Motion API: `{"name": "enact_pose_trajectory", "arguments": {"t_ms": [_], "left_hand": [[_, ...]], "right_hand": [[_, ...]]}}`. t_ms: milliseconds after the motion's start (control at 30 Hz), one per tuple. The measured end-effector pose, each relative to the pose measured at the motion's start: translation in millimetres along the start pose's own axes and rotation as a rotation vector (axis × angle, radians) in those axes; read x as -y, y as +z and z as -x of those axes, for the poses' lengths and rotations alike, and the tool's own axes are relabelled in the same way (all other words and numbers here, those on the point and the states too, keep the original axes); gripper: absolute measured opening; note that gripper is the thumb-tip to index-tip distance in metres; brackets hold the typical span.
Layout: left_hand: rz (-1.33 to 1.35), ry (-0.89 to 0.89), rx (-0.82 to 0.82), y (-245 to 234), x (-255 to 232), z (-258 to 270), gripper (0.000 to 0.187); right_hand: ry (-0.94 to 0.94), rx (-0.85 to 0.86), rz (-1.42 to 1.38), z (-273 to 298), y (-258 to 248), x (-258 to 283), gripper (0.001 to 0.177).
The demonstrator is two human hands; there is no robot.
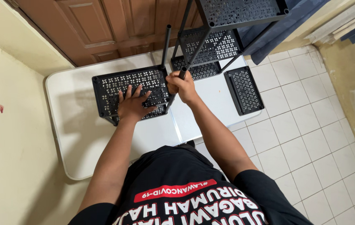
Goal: The person assembles a black plastic shelving unit by inserting vertical poles into perforated shelves and connecting them with horizontal bars. They repeatedly adjust and reposition the components on a white table to fit the parts together.
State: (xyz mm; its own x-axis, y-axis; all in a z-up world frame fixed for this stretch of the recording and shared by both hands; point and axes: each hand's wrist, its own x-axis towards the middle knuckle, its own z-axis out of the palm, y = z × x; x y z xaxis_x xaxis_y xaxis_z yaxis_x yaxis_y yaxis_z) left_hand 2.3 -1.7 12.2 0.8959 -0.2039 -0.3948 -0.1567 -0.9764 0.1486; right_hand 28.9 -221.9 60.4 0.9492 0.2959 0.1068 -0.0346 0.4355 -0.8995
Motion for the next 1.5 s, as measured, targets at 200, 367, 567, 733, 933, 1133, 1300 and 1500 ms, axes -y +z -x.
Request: {"name": "enact_pose_trajectory", "arguments": {"t_ms": [200,367,567,733,933,1133,1300,1500], "left_hand": [[0.026,0.018,-0.081,3,1,6,0.082],[0.080,0.016,-0.114,7,4,6,0.080],[0.044,0.013,-0.133,12,6,4,0.081],[0.011,0.005,-0.128,12,7,4,0.081],[-0.034,-0.002,-0.137,13,9,5,0.082],[-0.058,-0.005,-0.148,14,10,5,0.084],[-0.041,0.005,-0.184,15,12,5,0.083],[-0.019,0.007,-0.197,18,13,7,0.081]], "right_hand": [[-0.112,-0.200,-0.033,2,-10,9,0.041],[-0.234,-0.351,-0.095,26,-31,21,0.039],[-0.186,-0.656,-0.329,48,-61,27,0.034],[-0.172,-0.748,-0.441,63,-74,21,0.031],[-0.154,-0.811,-0.490,78,-88,21,0.030],[-0.111,-0.836,-0.481,87,-102,20,0.030],[-0.062,-0.856,-0.492,87,-108,19,0.030],[-0.032,-0.882,-0.454,91,-112,13,0.030]]}}
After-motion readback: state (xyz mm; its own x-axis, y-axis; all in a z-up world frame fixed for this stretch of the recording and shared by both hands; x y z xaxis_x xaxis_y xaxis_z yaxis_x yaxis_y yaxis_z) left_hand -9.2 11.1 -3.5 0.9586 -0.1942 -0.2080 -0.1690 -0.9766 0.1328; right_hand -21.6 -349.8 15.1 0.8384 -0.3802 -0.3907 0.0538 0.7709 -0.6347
